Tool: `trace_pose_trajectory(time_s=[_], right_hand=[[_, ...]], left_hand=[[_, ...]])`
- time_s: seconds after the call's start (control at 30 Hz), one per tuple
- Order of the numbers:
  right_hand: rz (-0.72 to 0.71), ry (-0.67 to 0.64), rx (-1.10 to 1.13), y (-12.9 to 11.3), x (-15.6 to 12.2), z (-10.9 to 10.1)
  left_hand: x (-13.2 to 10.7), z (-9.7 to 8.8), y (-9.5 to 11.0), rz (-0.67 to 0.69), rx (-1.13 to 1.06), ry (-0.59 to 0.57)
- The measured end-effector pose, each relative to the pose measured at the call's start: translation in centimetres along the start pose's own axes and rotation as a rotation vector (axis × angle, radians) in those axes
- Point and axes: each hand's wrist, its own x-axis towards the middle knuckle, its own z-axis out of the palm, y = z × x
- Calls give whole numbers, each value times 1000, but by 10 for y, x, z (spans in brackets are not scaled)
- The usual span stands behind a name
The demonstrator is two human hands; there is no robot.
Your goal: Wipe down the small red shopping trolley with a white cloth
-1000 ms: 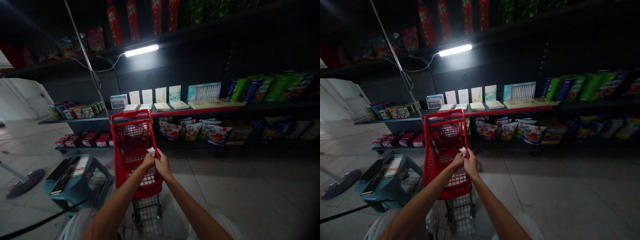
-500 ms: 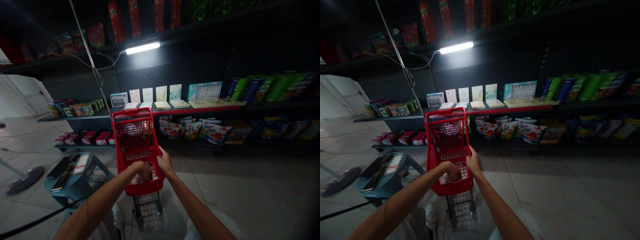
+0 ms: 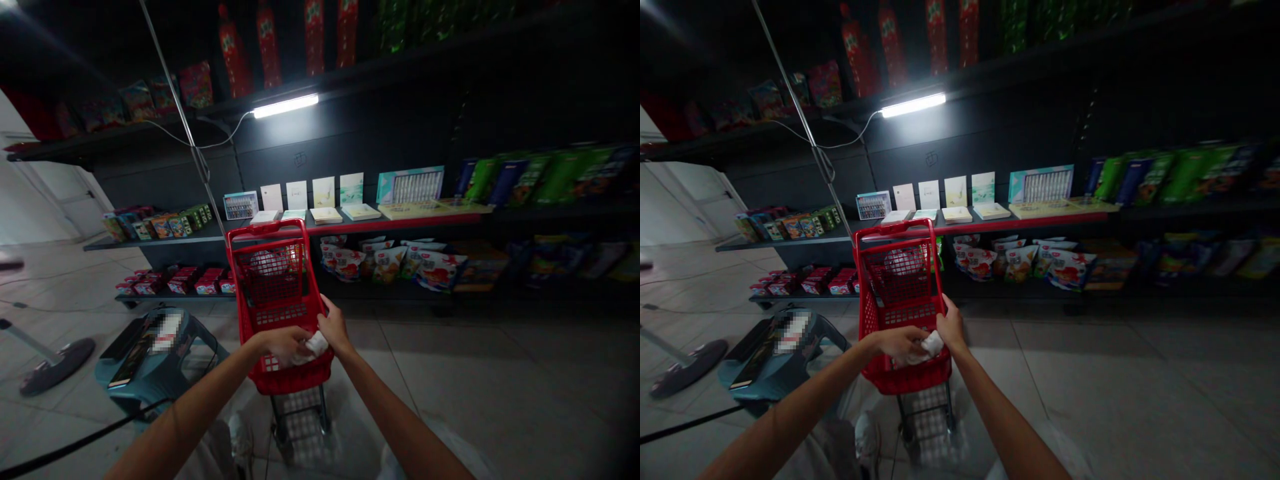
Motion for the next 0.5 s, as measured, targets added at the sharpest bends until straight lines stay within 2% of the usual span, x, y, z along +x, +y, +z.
trace_pose_trajectory(time_s=[0.1, 0.17, 0.27, 0.37, 0.5], right_hand=[[50, 0, 10, -4, 1, -4], [51, 1, 21, -7, 0, -6], [38, -4, 34, -9, -3, -7], [36, 4, 43, -9, -5, -7], [40, 8, 34, -10, -6, -7]], left_hand=[[-2, 16, 9, 98, 4, 106], [-13, 19, 6, 57, 103, 119], [-37, 9, -8, -95, 339, 35], [-57, -4, -19, -197, 466, -72], [-63, -7, -25, -227, 512, -53]])
